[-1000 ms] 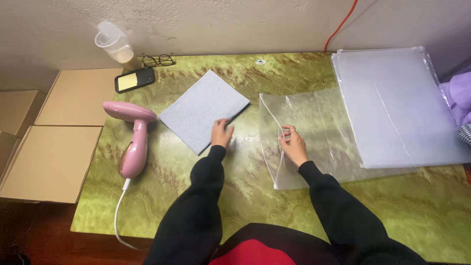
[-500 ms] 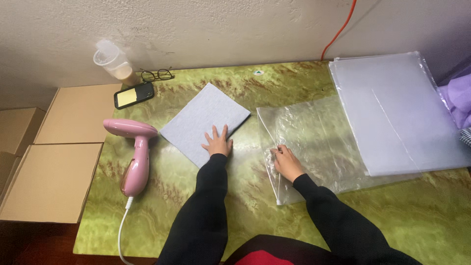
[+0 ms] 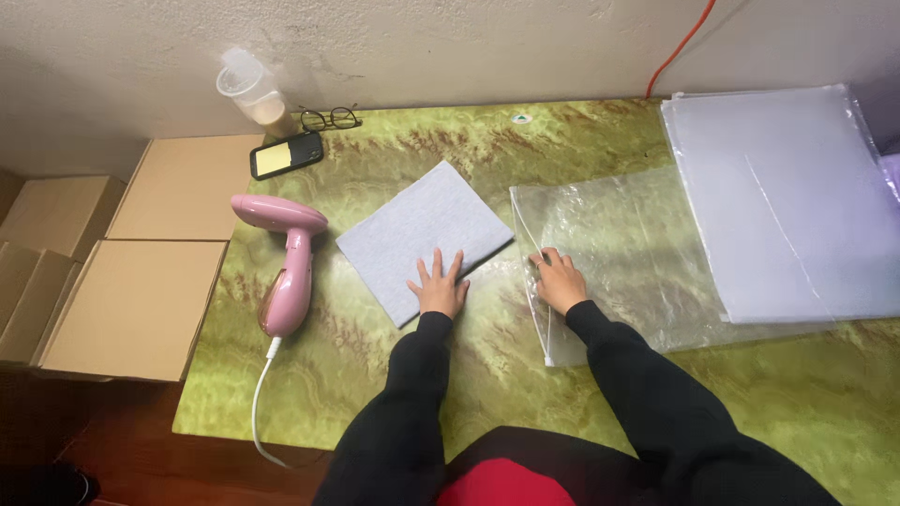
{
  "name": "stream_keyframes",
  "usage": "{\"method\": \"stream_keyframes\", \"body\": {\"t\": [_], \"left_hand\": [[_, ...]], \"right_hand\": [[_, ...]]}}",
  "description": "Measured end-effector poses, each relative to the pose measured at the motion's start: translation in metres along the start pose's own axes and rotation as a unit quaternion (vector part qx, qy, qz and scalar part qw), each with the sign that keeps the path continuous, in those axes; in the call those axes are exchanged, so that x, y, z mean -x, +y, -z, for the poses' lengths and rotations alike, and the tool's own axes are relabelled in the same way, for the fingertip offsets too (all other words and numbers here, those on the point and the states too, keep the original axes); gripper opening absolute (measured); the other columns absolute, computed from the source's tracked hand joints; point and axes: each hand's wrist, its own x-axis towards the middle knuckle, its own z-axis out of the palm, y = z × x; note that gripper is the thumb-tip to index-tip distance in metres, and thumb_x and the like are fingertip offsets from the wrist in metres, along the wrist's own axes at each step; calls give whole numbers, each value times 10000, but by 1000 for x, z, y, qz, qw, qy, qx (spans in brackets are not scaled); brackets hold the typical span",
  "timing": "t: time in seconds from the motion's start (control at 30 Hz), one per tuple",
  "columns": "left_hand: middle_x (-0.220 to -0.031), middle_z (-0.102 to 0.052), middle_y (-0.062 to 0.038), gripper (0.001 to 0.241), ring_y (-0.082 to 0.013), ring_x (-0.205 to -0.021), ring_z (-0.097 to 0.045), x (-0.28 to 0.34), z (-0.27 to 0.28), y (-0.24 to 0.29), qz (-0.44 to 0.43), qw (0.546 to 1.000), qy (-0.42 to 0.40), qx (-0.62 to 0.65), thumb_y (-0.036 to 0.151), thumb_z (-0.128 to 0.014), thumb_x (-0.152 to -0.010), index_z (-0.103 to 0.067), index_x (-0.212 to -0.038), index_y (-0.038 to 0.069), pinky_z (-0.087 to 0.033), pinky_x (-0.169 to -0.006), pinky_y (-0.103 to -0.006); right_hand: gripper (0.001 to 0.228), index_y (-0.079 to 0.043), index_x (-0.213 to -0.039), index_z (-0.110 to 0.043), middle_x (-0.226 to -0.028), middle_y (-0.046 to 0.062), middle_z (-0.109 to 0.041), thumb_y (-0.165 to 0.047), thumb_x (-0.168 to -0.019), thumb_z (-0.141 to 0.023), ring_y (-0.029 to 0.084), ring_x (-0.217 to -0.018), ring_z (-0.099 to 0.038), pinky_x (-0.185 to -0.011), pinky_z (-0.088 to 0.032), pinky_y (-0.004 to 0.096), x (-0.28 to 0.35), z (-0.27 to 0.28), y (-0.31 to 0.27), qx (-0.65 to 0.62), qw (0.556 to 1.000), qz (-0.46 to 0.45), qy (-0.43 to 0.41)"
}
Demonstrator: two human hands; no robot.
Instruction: The person folds a gray t-shirt on a table, places it into a clear plastic bag, and then puts the bagged shirt into a cardboard box. The person then retrieves a black t-shirt from a clothing rack and lays it on the table.
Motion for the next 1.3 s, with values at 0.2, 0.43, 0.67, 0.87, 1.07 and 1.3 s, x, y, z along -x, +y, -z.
{"method": "stream_keyframes", "body": {"t": [0.2, 0.43, 0.67, 0.87, 1.07, 1.3], "left_hand": [[-1426, -184, -36, 568, -412, -1293, -139, 26, -8, -10, -47, 999, 12, 12, 437, -471, -839, -200, -1338, 435, -203, -938, -682], [-1423, -189, -38, 600, -409, -1295, -133, 35, -11, -14, -79, 997, 14, 1, 433, -495, -826, -192, -1344, 432, -216, -942, -675], [-1432, -164, -26, 619, -413, -1299, -112, 29, -20, -2, -66, 998, -3, 1, 449, -500, -813, -179, -1342, 446, -198, -946, -680], [-1442, -131, -32, 635, -422, -1302, -84, 23, -27, 28, -40, 999, -9, 3, 456, -505, -807, -171, -1347, 434, -185, -945, -686], [-1448, -116, -24, 579, -412, -1311, -41, 22, -20, 52, 4, 999, -35, 31, 414, -471, -840, -186, -1344, 428, -147, -957, -685], [-1452, -114, -8, 538, -403, -1315, -40, 4, -39, 52, 15, 997, -50, 60, 453, -446, -839, -222, -1328, 450, -150, -949, -691]], "right_hand": [[468, -243, -1200, -490, -1247, 55, -345, -173, -738, -515, 336, -1064, -444, -769, -502, 466, 0, 1, -8, 9, 1000, -11, -21], [481, -264, -1207, -492, -1252, 64, -337, -151, -739, -505, 343, -1081, -434, -805, -478, 466, 4, 6, -11, -18, 999, -26, -32], [356, -233, -1069, -522, -1216, 111, -395, -119, -731, -525, 355, -1057, -477, -781, -500, 441, 18, -4, -15, -31, 998, 12, 52], [366, -249, -1080, -514, -1219, 114, -383, -113, -740, -507, 331, -1068, -460, -793, -490, 439, 23, -2, -20, -45, 998, 7, 48], [371, -227, -1067, -491, -1101, 99, -396, -83, -726, -507, 322, -1000, -506, -785, -486, 408, 23, -9, -9, -141, 985, -30, 92], [291, -160, -969, -483, -911, 57, -404, -27, -711, -501, 292, -852, -568, -744, -496, 382, 30, 25, -21, -174, 963, -9, 203]]}}
